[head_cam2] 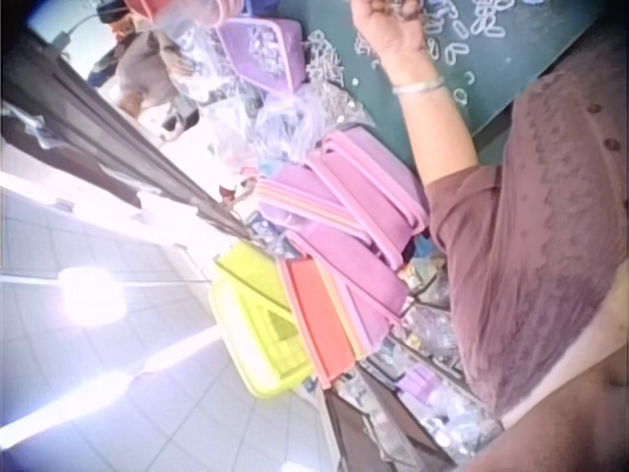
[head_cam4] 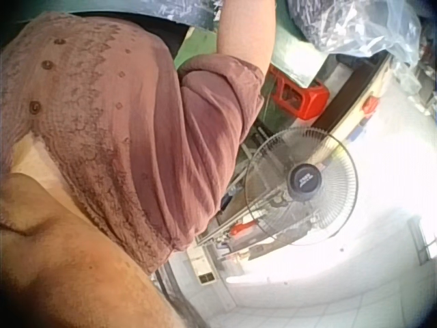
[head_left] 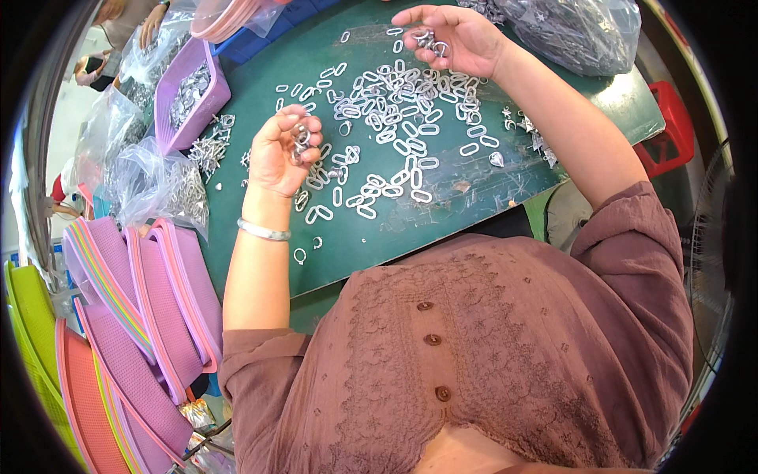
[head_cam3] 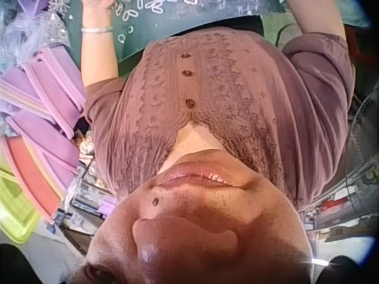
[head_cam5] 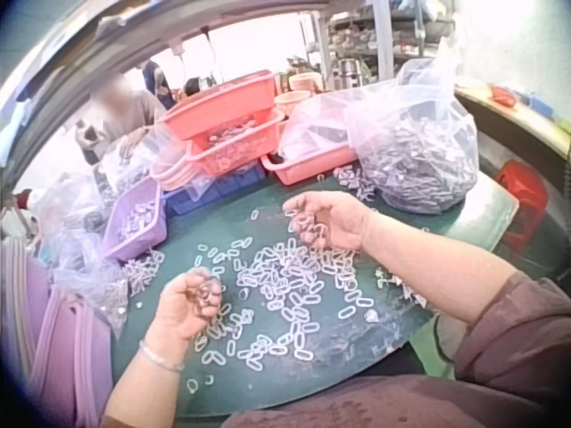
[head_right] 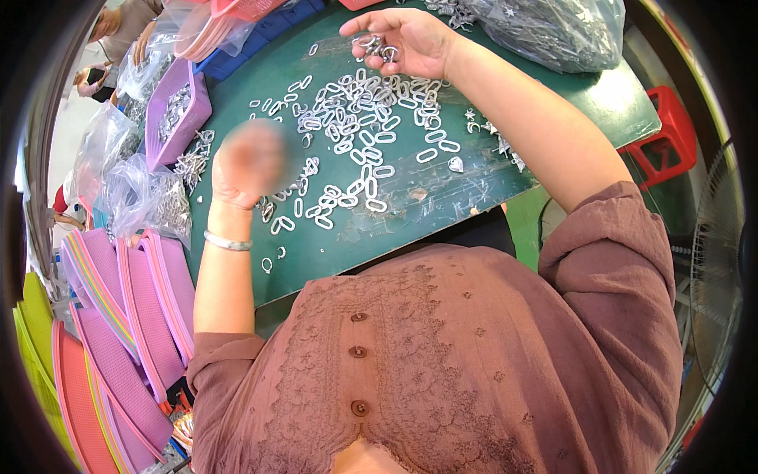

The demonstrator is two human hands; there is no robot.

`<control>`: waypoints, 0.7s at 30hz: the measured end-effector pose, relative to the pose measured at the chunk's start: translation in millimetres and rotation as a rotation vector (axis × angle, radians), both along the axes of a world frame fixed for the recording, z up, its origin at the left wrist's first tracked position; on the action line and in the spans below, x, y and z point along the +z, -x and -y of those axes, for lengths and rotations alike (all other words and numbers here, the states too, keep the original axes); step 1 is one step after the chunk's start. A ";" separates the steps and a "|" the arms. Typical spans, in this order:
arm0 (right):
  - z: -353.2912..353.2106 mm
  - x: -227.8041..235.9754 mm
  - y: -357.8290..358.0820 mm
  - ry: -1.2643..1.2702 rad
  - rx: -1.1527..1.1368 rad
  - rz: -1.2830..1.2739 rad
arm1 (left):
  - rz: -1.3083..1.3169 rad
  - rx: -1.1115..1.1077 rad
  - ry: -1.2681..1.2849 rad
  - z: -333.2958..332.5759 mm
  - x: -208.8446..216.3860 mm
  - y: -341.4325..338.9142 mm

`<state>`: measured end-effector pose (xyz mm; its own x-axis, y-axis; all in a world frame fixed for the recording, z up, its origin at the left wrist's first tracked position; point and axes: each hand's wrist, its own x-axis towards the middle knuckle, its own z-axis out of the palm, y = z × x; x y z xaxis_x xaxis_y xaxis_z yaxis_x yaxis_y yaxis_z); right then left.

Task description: The person sorts small silver metal hardware pieces on a green table, picking up items and placing them into different piles or containers. They handle various shapes including rings, triangles, and links, occasionally transferring sorted items into a pink basket.

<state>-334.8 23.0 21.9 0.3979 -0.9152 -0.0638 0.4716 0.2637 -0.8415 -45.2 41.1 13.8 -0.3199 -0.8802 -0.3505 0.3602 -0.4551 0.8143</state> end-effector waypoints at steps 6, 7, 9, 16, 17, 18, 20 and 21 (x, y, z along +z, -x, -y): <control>3.7 -4.4 -10.5 0.266 0.043 -0.915 | 0.935 -0.241 0.629 13.1 -30.0 14.7; 7.5 -14.6 -10.5 0.628 -0.003 -1.109 | 1.216 -0.256 0.803 16.1 -35.0 18.9; 6.5 -12.4 -20.3 0.759 0.060 -1.426 | 1.477 -0.319 0.773 8.4 -25.7 31.2; 4.0 -17.7 -25.7 0.760 0.076 -1.589 | 1.107 -0.218 0.737 8.6 -26.0 21.6; 4.8 -17.8 -25.3 0.778 0.079 -1.589 | 0.857 -0.219 0.498 8.5 -23.8 20.6; 3.6 -16.0 -24.7 0.776 0.092 -1.584 | 0.409 -0.137 0.136 -0.7 -7.9 20.2; -1.3 -10.7 -24.4 0.769 0.119 -1.574 | 0.010 -0.121 -0.053 7.0 -13.7 11.8; -2.4 -10.5 -25.5 0.779 0.115 -1.584 | -0.055 -0.110 -0.090 9.3 -15.2 10.9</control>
